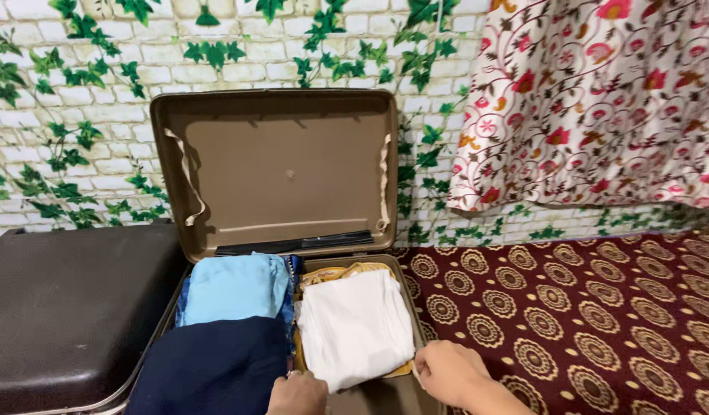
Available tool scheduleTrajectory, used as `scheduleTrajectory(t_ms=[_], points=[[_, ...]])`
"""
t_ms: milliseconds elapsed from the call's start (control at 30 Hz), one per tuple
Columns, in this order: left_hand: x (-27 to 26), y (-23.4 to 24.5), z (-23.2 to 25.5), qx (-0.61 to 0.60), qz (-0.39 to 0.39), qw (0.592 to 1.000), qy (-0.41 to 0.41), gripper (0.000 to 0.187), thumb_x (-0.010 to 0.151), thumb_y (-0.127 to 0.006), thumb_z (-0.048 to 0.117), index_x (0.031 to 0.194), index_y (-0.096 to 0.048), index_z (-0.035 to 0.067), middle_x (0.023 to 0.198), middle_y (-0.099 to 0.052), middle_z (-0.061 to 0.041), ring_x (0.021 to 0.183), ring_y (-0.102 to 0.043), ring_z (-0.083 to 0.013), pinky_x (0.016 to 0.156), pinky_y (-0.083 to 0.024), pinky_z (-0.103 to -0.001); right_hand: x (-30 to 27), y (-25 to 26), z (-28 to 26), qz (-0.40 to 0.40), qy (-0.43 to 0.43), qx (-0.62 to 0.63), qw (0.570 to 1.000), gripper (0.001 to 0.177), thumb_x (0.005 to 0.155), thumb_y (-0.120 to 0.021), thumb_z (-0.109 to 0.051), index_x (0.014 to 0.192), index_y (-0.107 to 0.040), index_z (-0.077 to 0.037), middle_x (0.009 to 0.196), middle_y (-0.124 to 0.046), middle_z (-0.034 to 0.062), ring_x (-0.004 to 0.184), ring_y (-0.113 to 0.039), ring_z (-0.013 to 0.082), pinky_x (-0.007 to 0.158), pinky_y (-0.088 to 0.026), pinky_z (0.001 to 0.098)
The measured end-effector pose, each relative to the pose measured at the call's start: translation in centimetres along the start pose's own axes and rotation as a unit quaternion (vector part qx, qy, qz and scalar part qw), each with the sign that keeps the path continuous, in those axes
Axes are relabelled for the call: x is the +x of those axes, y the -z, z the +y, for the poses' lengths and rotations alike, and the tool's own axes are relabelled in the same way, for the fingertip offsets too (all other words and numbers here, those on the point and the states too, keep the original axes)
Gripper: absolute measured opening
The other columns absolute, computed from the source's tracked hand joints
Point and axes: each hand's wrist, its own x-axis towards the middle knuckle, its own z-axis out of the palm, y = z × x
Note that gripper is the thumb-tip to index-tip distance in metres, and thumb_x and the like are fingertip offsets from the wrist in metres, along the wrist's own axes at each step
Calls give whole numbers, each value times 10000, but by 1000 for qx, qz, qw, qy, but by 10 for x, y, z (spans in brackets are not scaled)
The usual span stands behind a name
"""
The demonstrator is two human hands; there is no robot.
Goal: The person folds items of clothing including a dark shirt, a light blue shirt, and a white garment, and places them into an open suitcase.
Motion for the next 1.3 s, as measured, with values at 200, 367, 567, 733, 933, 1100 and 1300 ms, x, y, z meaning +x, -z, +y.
scheduleTrajectory(t_ms=[200,367,567,733,933,1100,1300], points=[[-58,93,65,-12,-28,999,-17,488,904,-715,426,1294,-660,139,1408,-553,-139,1398,-459,-328,1148,-361,-560,-52,51,9,-60,32,-12,998,365,894,-621,-211,1254,-668,-179,1354,-595,30,1182,-635,274,991,-516,409],[-100,137,136,-18,32,997,-66,512,915,-673,364,1357,-601,115,1405,-549,-134,1403,-449,-315,1142,-345,-575,-116,92,26,-37,37,-46,998,464,894,-617,-198,1357,-601,-190,1496,-454,48,1224,-610,309,1006,-509,437],[-165,218,265,-4,55,983,-176,612,955,-651,428,1428,-488,76,1471,-478,-146,1457,-369,-320,1172,-292,-589,-209,145,79,21,18,-109,994,485,867,-621,-190,1351,-608,-173,1568,-374,116,1197,-615,358,985,-512,467],[-205,252,369,-13,97,958,-270,619,942,-656,394,1443,-453,90,1492,-467,-117,1488,-329,-299,1226,-218,-586,-299,180,169,58,-8,-179,982,528,820,-630,-165,1348,-615,-182,1584,-355,155,1200,-611,371,948,-524,483],[-226,244,459,7,146,912,-383,677,938,-654,352,1487,-373,75,1535,-392,-144,1520,-227,-313,1216,-145,-609,-406,188,311,55,-191,-173,965,481,851,-649,-235,1331,-624,-225,1594,-349,76,1285,-572,333,1015,-502,470],[-222,210,506,36,118,889,-440,780,957,-581,472,1563,-278,84,1573,-348,-152,1531,-192,-321,1216,-62,-651,-471,141,431,39,-290,-154,944,463,875,-665,-314,1327,-616,-223,1607,-335,60,1307,-570,322,1067,-496,431],[-199,179,539,85,21,898,-430,866,969,-201,711,1598,-270,121,1641,-265,-161,1570,-114,-316,1220,14,-681,-503,80,518,-40,-430,-111,895,500,884,-677,-347,1361,-636,-200,1676,-267,111,1364,-563,295,1128,-485,411]])
